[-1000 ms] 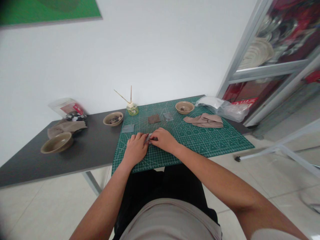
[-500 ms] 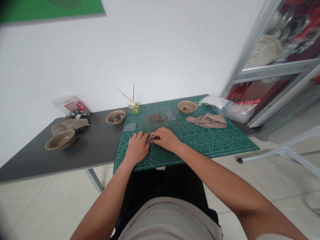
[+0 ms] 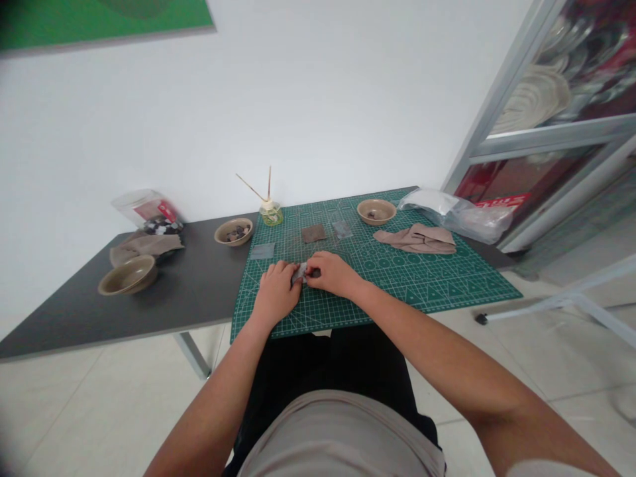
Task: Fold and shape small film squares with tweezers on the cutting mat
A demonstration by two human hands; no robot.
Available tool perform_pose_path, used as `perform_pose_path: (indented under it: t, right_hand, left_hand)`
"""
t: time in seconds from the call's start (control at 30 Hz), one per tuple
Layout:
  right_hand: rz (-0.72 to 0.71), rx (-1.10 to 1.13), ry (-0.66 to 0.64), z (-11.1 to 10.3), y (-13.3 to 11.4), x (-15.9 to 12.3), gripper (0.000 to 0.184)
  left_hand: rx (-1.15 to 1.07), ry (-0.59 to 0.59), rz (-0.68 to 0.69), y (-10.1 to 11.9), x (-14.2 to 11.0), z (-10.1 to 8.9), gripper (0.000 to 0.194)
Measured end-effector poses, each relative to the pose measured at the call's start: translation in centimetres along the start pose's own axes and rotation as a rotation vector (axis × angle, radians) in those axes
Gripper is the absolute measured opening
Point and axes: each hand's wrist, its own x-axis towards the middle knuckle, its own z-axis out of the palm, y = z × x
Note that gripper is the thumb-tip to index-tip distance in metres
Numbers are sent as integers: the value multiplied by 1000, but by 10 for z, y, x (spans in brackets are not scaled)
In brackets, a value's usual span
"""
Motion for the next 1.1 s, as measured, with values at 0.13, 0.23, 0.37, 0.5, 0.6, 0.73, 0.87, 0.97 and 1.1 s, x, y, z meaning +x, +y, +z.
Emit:
perform_pose_path:
  t: [0.13, 0.23, 0.37, 0.5, 0.6, 0.73, 0.87, 0.97, 1.1]
  right_hand:
    - [61, -64, 36, 1, 0, 2, 4]
    - [14, -100, 21, 4, 0, 5, 1]
    - [-27, -138, 4, 4, -3, 1, 6]
    - [75, -203, 41, 4, -4, 0, 10]
    - [84, -247, 49, 6, -2, 4, 12]
    - [-32, -189, 8, 7, 1, 6, 12]
    - [-41, -180, 14, 6, 0, 2, 10]
    - [19, -257, 53, 6, -2, 1, 12]
    - [33, -260, 58, 8, -2, 4, 13]
  left_hand:
    - [11, -3, 10, 1, -1, -1, 30]
    - [8, -9, 12, 1, -1, -2, 32]
    - [-12, -20, 4, 1, -1, -4, 33]
    - [-14, -25, -4, 1, -1, -4, 34]
    - [-6, -19, -9, 2, -1, -3, 34]
    - [-16, -32, -34, 2, 0, -2, 32]
    - [-31, -37, -44, 1, 0, -3, 32]
    - [-30, -28, -33, 1, 0, -4, 33]
    - [-9, -13, -26, 2, -1, -3, 33]
